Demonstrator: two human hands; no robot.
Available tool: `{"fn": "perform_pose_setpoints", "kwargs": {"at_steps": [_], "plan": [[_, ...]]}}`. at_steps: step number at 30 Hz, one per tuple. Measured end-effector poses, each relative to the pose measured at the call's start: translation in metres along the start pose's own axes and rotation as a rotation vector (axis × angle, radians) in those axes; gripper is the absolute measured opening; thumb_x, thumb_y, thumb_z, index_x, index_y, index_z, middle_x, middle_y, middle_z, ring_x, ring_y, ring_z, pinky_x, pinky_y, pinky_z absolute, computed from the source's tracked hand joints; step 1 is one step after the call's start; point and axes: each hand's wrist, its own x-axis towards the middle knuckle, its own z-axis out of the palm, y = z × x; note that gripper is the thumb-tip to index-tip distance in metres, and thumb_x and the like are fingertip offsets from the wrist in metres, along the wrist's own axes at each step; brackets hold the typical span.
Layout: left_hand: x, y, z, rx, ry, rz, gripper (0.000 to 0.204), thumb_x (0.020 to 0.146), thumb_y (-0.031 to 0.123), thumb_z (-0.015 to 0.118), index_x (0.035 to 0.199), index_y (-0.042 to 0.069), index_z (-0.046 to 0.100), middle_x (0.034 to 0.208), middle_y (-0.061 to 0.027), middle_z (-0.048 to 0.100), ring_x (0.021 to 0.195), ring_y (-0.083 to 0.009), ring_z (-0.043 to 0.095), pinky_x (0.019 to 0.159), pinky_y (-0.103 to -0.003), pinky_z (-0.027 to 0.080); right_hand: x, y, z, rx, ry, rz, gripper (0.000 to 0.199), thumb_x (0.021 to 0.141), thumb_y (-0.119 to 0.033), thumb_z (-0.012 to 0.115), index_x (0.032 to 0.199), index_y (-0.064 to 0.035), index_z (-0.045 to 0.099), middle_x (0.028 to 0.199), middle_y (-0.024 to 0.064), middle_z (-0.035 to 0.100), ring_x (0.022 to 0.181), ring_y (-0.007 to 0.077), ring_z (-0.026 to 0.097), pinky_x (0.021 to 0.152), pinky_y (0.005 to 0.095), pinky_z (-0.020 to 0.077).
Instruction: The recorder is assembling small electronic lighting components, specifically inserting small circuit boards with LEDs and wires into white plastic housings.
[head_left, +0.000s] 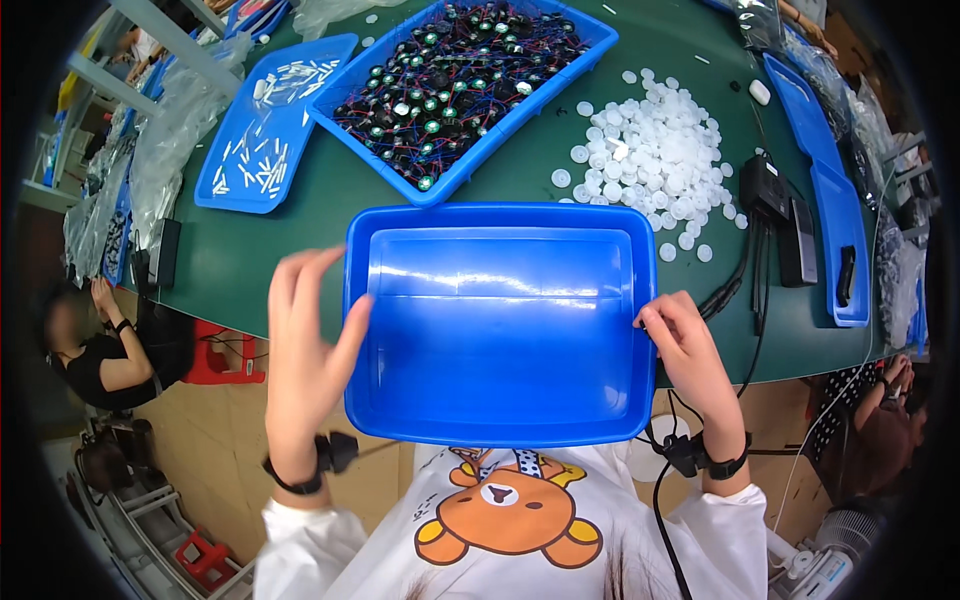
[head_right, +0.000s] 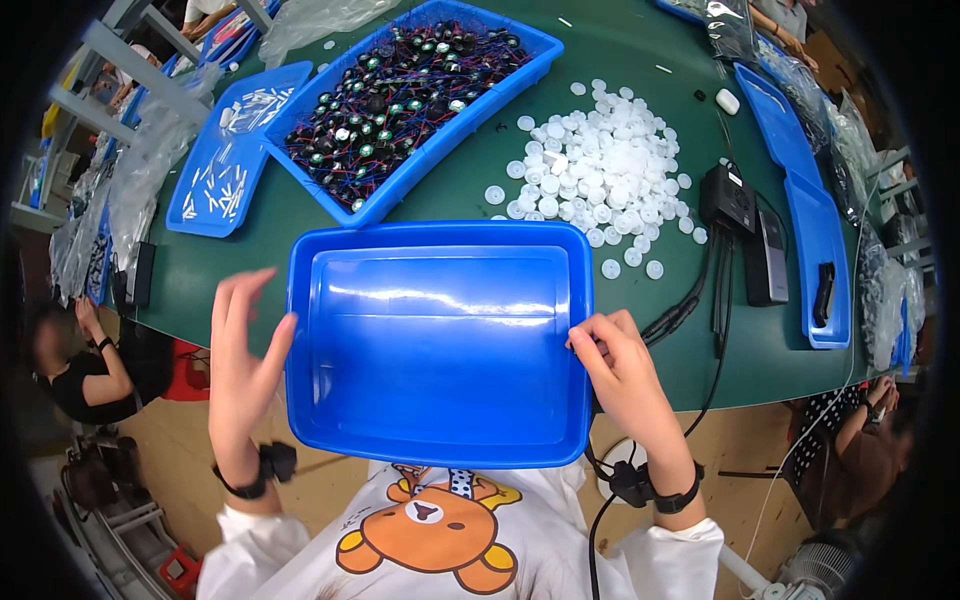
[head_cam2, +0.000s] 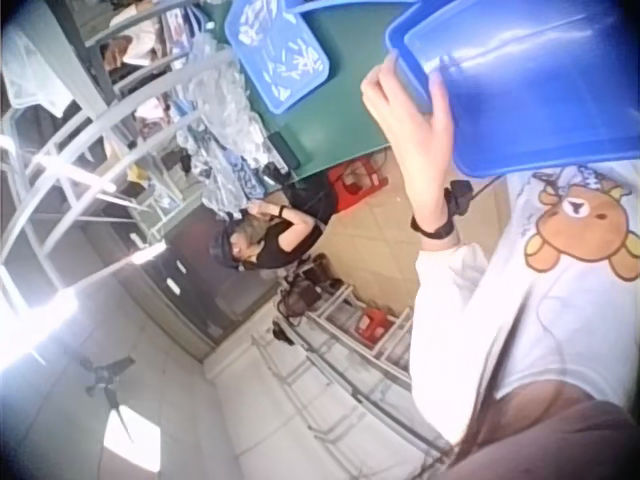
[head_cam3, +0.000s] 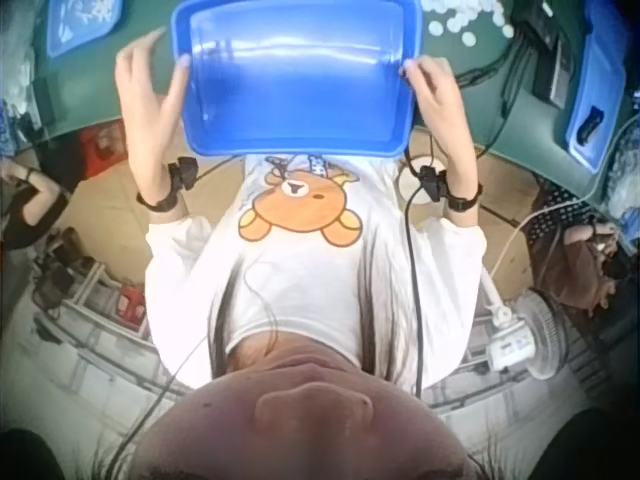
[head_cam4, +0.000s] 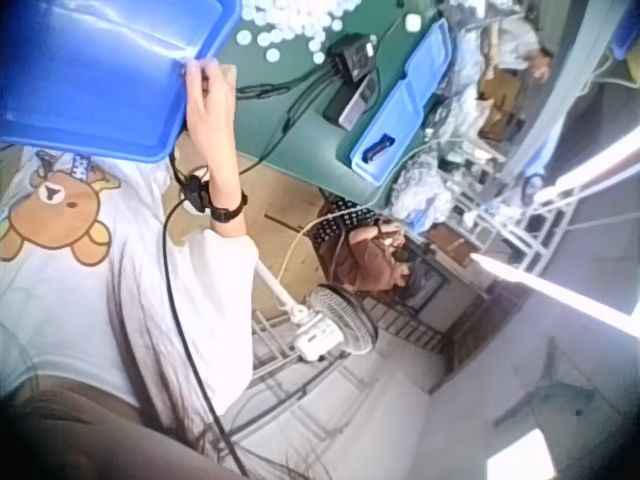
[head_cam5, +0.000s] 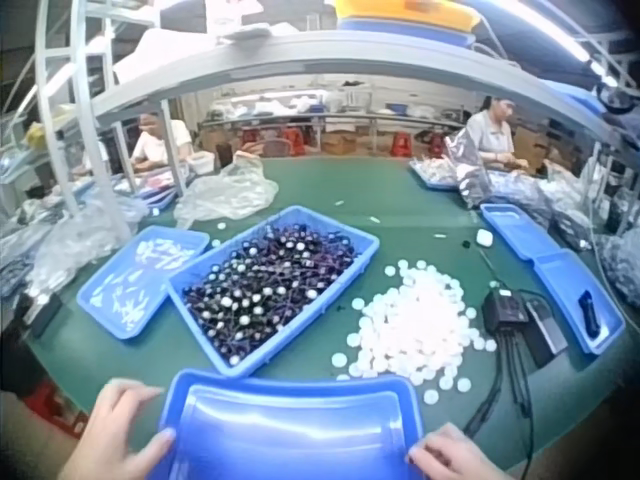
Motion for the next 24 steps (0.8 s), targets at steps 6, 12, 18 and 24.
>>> {"fn": "perform_pose_setpoints", "kwargs": {"at_steps": [6, 12, 18, 24], "plan": [[0.089, 0.01, 0.053, 0.2, -0.115, 0.521, 0.024, 0.078, 0.017, 0.064, 0.09, 0.005, 0.047, 0.073, -0.0105, 0.052, 0.067, -0.0278, 0.056, 0.059, -0.038, 0.045, -0.004, -0.007, 0.016, -0.079, 0.128, -0.073, 0.018, 0.089, -0.017, 0.055, 0.089, 0.0005, 0.06, 0.076, 0.01, 0.048, 0.059, 0.0174, 0.046, 0.056, 0.0283, 0.0387], [0.113, -0.016, 0.075, 0.256, -0.189, 0.618, 0.022, 0.08, 0.012, 0.059, 0.097, 0.006, 0.046, 0.072, -0.0112, 0.054, 0.064, -0.0292, 0.057, 0.052, -0.038, 0.046, -0.003, -0.012, 0.017, -0.136, 0.192, -0.059, 0.018, 0.087, -0.016, 0.057, 0.085, 0.0011, 0.061, 0.072, 0.0112, 0.048, 0.057, 0.0206, 0.047, 0.054, 0.0309, 0.0389], [0.123, -0.044, 0.068, 0.265, -0.172, 0.562, 0.022, 0.083, 0.015, 0.058, 0.098, 0.005, 0.047, 0.076, -0.0129, 0.057, 0.072, -0.0305, 0.058, 0.062, -0.04, 0.047, -0.002, -0.008, 0.017, -0.125, 0.199, -0.06, 0.019, 0.086, -0.016, 0.057, 0.084, 0.0014, 0.062, 0.071, 0.0114, 0.048, 0.056, 0.0211, 0.047, 0.054, 0.0315, 0.0386], [0.113, -0.036, 0.052, 0.2, -0.164, 0.427, 0.03, 0.084, 0.017, 0.057, 0.11, 0.003, 0.048, 0.09, -0.015, 0.056, 0.084, -0.0315, 0.056, 0.072, -0.038, 0.047, -0.002, -0.008, 0.016, -0.139, 0.219, -0.064, 0.018, 0.086, -0.016, 0.058, 0.085, 0.0014, 0.061, 0.071, 0.0117, 0.047, 0.057, 0.0222, 0.047, 0.054, 0.032, 0.039]]}}
